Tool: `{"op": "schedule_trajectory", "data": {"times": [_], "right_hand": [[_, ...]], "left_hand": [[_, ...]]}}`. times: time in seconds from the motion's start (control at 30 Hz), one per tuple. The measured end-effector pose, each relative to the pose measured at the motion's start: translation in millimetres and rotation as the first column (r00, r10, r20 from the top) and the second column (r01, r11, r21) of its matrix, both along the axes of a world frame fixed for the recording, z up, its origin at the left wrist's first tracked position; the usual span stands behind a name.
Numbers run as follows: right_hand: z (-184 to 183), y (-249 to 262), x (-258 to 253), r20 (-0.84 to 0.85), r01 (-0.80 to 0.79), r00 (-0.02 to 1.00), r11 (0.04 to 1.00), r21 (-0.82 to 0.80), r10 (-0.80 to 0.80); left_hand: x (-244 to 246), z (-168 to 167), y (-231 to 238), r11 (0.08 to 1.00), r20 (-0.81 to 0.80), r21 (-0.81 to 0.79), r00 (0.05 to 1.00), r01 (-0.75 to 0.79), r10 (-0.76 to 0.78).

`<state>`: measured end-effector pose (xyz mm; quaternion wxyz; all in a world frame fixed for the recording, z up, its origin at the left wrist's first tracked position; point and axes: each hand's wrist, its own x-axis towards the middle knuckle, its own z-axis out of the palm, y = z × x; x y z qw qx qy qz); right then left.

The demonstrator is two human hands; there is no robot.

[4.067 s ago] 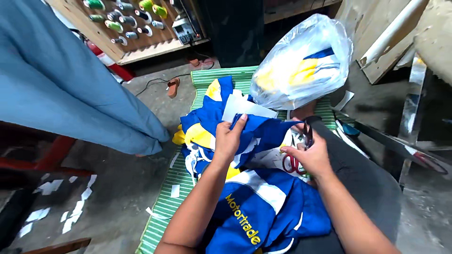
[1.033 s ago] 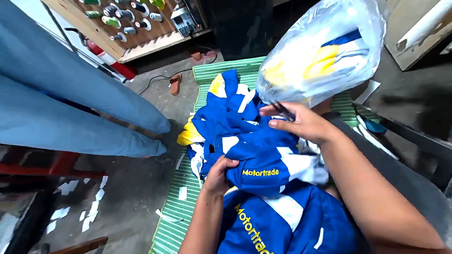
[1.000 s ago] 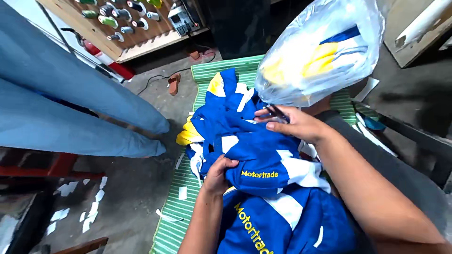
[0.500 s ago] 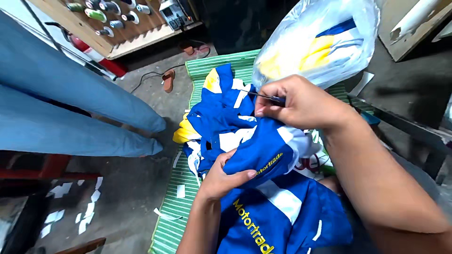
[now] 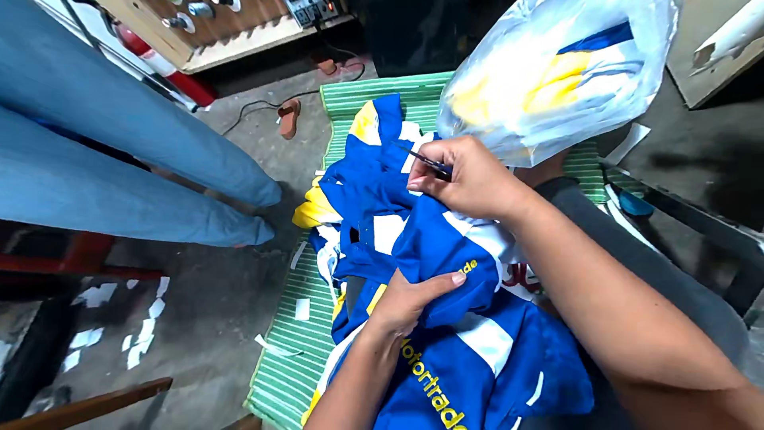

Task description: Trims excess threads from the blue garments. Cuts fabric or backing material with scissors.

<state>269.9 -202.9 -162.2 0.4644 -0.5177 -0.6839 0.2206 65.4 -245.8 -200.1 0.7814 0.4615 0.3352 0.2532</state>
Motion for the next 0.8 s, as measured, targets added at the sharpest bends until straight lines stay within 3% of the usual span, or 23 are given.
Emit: {"op": "schedule_trajectory", "data": {"times": [0.1, 0.17, 0.23, 0.33, 0.4, 0.47, 0.63, 0.8], "right_hand": [[6.4, -24.1, 4.2, 0.127, 0.253, 0.957, 0.964, 0.080, -0.261], [4.9, -54.7, 9.0, 0.088, 0.358, 0.923, 0.920, 0.158, -0.374], [-6.3, -90.7, 4.5, -0.031, 0.300, 0.954, 0.941, 0.157, -0.299], [-51.1, -125.2, -15.7, -0.234, 0.130, 0.965, 0.991, 0.042, -0.117], [-69.8, -140.1, -20.7, -0.409, 0.042, 0.912, 0.999, 0.014, -0.033], [-71.8, -153.0, -17.5, -0.526, 0.050, 0.849, 0.999, -0.006, -0.045], [-60.5, -167.9, -0.3, -0.398, 0.355, 0.851, 0.934, -0.046, -0.343], [-61.3, -150.4, 0.8, -0.369, 0.303, 0.874, 0.948, -0.094, -0.316]], "left_hand": [[1.2, 1.8, 3.5, 0.998, -0.055, -0.041, 0.998, -0.043, 0.041], [-0.2, 4.5, 5.0, 0.992, -0.049, -0.078, 0.994, -0.099, 0.096], [0.7, 7.4, 5.8, 0.988, -0.021, -0.089, 0.992, -0.127, 0.126], [9.4, 14.6, 1.7, 0.986, -0.009, -0.102, 0.992, -0.129, 0.129], [14.9, 17.1, -1.8, 0.991, 0.007, -0.104, 0.996, -0.086, 0.087], [19.3, 15.7, -5.2, 0.999, 0.041, -0.045, 0.999, -0.015, 0.017], [18.8, 19.2, -11.1, 0.997, 0.015, 0.063, 0.999, 0.036, -0.037], [3.4, 31.3, -6.1, 0.961, -0.046, 0.205, 0.982, 0.186, -0.181]]}}
